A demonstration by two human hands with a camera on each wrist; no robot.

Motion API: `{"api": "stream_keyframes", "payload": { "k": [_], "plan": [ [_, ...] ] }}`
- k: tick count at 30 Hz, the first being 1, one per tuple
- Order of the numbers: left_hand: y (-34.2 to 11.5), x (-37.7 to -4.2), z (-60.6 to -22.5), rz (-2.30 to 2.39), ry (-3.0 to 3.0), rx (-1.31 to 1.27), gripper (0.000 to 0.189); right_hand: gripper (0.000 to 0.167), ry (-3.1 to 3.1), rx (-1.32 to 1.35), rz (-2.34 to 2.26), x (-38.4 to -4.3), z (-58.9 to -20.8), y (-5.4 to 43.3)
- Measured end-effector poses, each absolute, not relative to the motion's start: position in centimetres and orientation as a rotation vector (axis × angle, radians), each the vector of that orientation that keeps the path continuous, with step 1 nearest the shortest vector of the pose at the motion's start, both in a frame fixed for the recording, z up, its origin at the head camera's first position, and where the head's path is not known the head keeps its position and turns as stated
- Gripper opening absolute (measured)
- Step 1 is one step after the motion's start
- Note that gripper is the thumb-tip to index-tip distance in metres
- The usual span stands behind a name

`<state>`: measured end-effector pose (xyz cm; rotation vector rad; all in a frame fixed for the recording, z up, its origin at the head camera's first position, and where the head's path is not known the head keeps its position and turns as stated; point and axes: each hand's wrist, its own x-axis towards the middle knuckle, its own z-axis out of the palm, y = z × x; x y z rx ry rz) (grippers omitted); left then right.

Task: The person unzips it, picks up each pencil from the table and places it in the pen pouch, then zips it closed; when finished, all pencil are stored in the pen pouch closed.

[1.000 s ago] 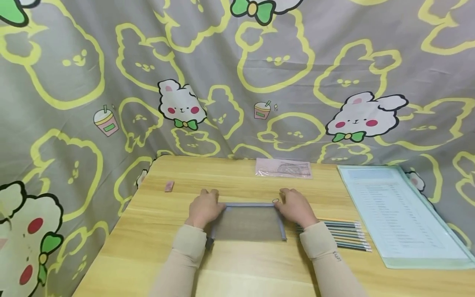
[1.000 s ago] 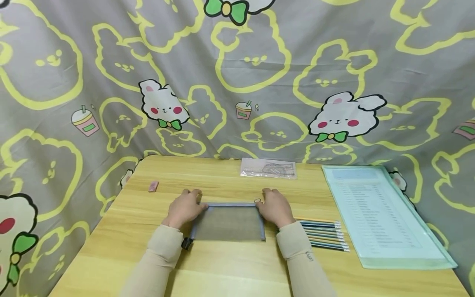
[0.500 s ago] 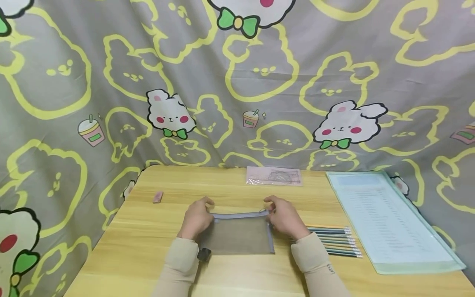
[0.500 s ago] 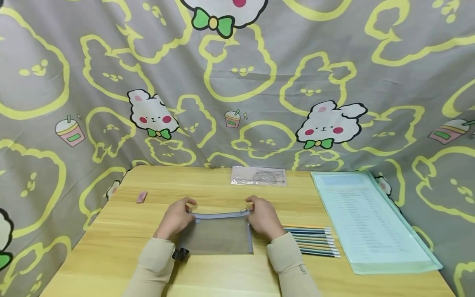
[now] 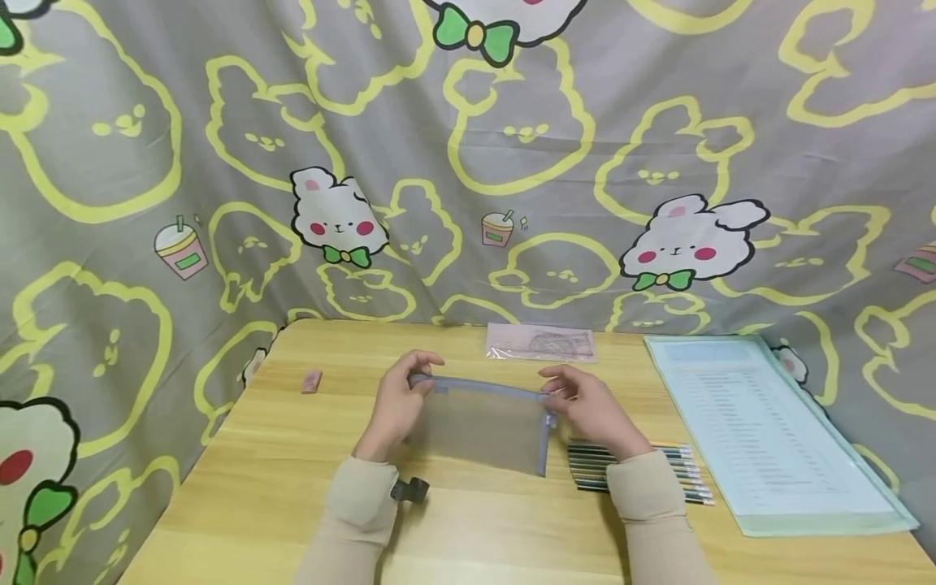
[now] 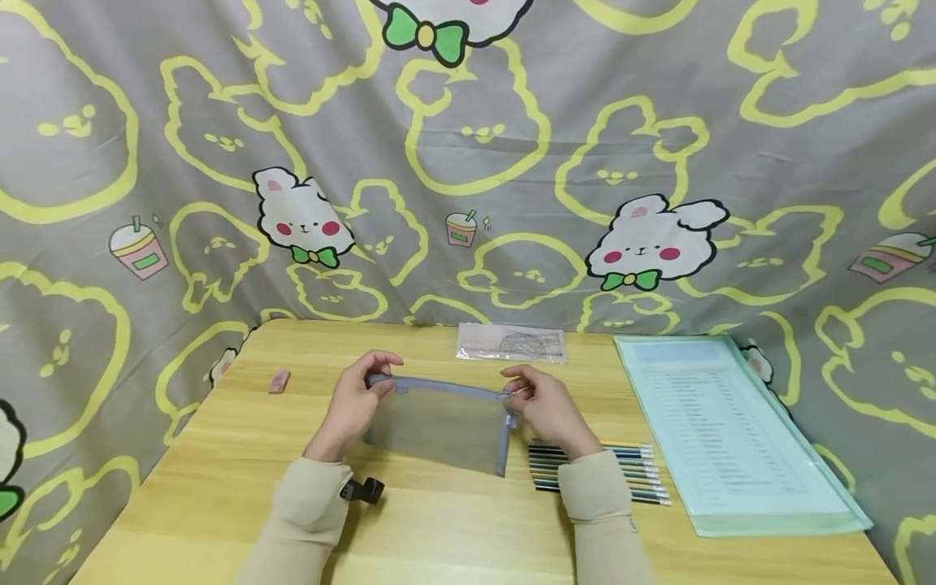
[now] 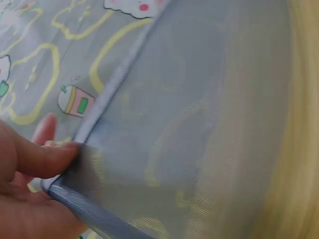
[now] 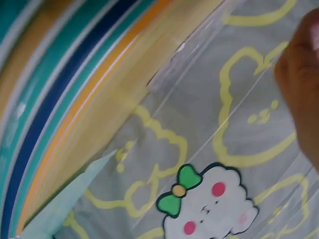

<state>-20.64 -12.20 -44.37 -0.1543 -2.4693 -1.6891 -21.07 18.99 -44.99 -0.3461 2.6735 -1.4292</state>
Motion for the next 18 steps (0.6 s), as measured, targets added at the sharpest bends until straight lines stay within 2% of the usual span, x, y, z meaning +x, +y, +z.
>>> {"api": "stream_keyframes", "payload": {
  "k": [7, 13, 18],
  "plan": [
    [-11.5, -21.1, -44.3, -1.757, -2.423, -0.19, 0.038, 0.04, 2.552, -0.376, -1.548, -20.8, -43.9, 21.1],
    [-9.0, -19.7, -43.4, -0.944, -2.615, -0.245, 0.032, 0.037, 2.502, -0.458, -1.571, -20.5, -43.5, 19.9],
    [-5.3, -17.8, -43.1, -0.535, -2.598, -0.49, 0.04, 0.039, 2.449, -0.574, -1.568, -20.3, -43.4, 18.1]
  ]
}}
